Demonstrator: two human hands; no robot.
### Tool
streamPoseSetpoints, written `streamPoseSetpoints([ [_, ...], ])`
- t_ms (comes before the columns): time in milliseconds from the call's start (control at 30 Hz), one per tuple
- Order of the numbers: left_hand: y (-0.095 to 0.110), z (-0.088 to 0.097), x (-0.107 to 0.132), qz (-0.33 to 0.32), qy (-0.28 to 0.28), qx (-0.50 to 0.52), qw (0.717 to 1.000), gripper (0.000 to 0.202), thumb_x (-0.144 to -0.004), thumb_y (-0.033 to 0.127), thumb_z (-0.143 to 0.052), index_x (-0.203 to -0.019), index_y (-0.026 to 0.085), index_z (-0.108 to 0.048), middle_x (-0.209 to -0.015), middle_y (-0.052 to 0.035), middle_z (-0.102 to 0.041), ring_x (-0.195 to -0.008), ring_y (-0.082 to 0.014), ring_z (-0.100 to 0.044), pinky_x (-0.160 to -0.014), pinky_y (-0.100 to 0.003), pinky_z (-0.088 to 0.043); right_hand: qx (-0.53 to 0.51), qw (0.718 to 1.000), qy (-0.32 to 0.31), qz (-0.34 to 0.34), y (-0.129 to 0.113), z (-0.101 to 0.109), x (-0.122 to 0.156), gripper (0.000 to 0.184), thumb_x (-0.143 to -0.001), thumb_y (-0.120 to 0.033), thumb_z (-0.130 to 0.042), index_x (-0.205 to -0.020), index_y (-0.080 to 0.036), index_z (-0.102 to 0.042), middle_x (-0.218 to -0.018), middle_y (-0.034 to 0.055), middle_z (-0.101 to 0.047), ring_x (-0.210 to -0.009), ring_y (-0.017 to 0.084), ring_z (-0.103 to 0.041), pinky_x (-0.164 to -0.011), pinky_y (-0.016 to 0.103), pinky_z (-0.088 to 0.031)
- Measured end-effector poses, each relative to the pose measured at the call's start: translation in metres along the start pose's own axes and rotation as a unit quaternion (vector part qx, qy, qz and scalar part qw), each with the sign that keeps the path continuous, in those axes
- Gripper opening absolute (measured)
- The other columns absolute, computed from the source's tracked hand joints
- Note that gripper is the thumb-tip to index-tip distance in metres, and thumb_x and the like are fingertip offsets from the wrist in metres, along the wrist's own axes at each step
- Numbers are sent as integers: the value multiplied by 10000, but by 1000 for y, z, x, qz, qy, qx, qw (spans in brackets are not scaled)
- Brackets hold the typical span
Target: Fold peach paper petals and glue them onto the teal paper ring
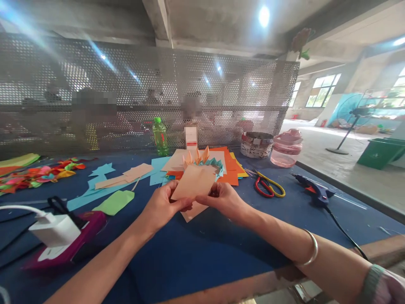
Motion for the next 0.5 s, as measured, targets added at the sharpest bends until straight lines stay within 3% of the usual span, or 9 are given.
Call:
streamPoseSetpoints([
  [100, 0, 0, 0, 8, 3, 5, 1000, 464, -590, 365, -816, -941, 150, -603, -790, -13, -705, -706, -203, -672, -698, -342, -559, 9, 999, -30, -14, 6, -1, -3, 306, -671, -436, -750, -722, -147, -661, -649, 6, -618, -601, 124, -534, -539, 236, -372],
  [300, 0, 0, -1, 4, -1, 10, 1000, 506, -616, 374, -809, -1019, 147, -605, -856, -29, -716, -755, -197, -664, -739, -337, -556, 31, 997, -57, 43, -3, -1, -5, 302, -771, -423, -647, -658, -155, -562, -616, -36, -484, -570, 82, -390, -534, 233, -281],
  [500, -1, 2, -2, -3, -6, 29, 1000, 412, -634, 357, -807, -953, 168, -628, -798, 2, -715, -699, -153, -647, -690, -276, -549, 103, 993, -28, 47, -10, 1, -5, 259, -873, -296, -488, -692, -140, -590, -676, -3, -557, -636, 101, -466, -597, 238, -330],
])
Point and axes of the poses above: each hand's wrist, its own x-axis away from the middle knuckle, its own z-axis out of the back of the hand, y = z × x, the point moved 6 cm from there along -x, towards the middle knuckle
